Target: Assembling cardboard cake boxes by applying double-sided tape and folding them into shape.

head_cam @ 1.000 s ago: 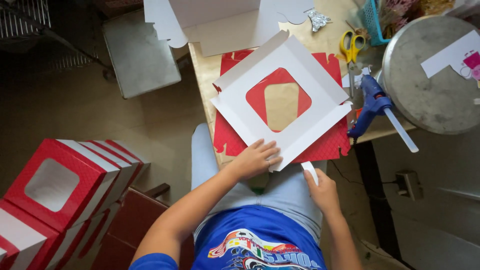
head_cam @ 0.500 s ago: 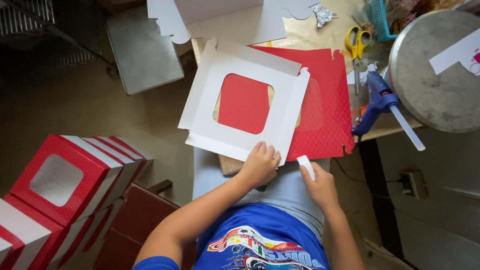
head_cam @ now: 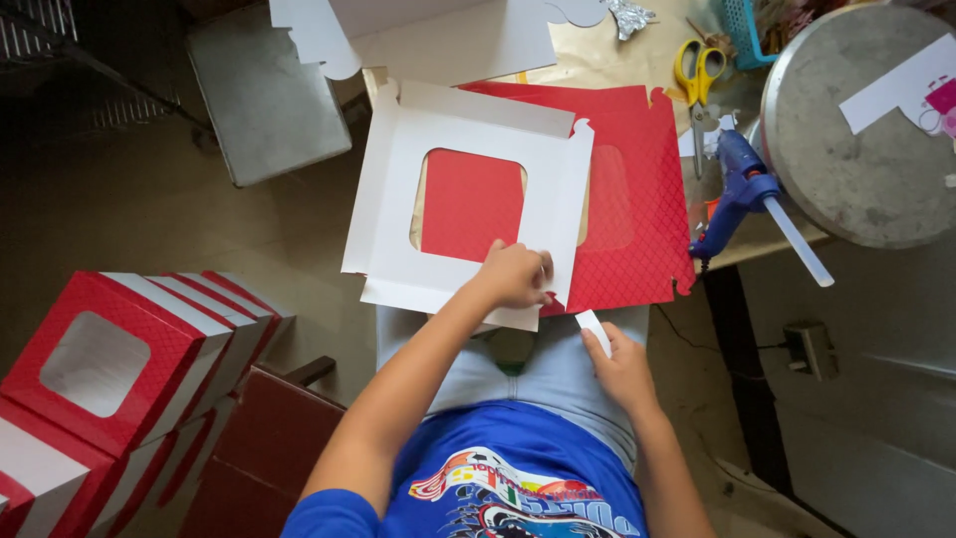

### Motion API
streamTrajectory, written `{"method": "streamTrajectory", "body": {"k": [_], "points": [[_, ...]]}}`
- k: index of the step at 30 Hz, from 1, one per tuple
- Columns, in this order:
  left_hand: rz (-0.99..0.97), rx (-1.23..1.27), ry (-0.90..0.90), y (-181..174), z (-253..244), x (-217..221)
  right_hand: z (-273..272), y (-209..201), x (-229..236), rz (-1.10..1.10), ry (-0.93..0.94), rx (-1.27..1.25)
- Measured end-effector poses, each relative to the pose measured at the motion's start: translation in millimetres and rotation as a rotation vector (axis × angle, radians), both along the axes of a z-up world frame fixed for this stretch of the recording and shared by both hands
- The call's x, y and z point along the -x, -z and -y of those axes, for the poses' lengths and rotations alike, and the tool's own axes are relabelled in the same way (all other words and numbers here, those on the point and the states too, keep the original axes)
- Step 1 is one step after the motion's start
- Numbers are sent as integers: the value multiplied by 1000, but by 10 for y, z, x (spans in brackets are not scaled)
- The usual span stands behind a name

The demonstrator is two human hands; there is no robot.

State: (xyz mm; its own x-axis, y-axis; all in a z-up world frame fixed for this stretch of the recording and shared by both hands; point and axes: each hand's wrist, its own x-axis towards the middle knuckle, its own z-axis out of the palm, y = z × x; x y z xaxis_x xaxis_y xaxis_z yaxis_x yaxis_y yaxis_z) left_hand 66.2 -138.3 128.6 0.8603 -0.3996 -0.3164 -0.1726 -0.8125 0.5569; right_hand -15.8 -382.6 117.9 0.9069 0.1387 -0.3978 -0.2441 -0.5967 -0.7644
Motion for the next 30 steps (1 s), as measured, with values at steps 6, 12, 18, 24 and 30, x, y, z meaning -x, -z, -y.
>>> {"method": "streamTrajectory", "body": {"k": [6,12,18,24,30], "points": [[13,-119,-221,91,258,9,-118,20,-127,20,-81,22],[294,72,-508,333,289,55,-156,433,-269,-43,106,-165],[209,33,-566,383,226,-221,-331,482,-727,-24,285,-283],[150,103,-408,344,33,-362,-526,435,-1170,99,58,29],[208,175,-482,378,82,-332,-505,602,-1186,-105,76,-52]]}}
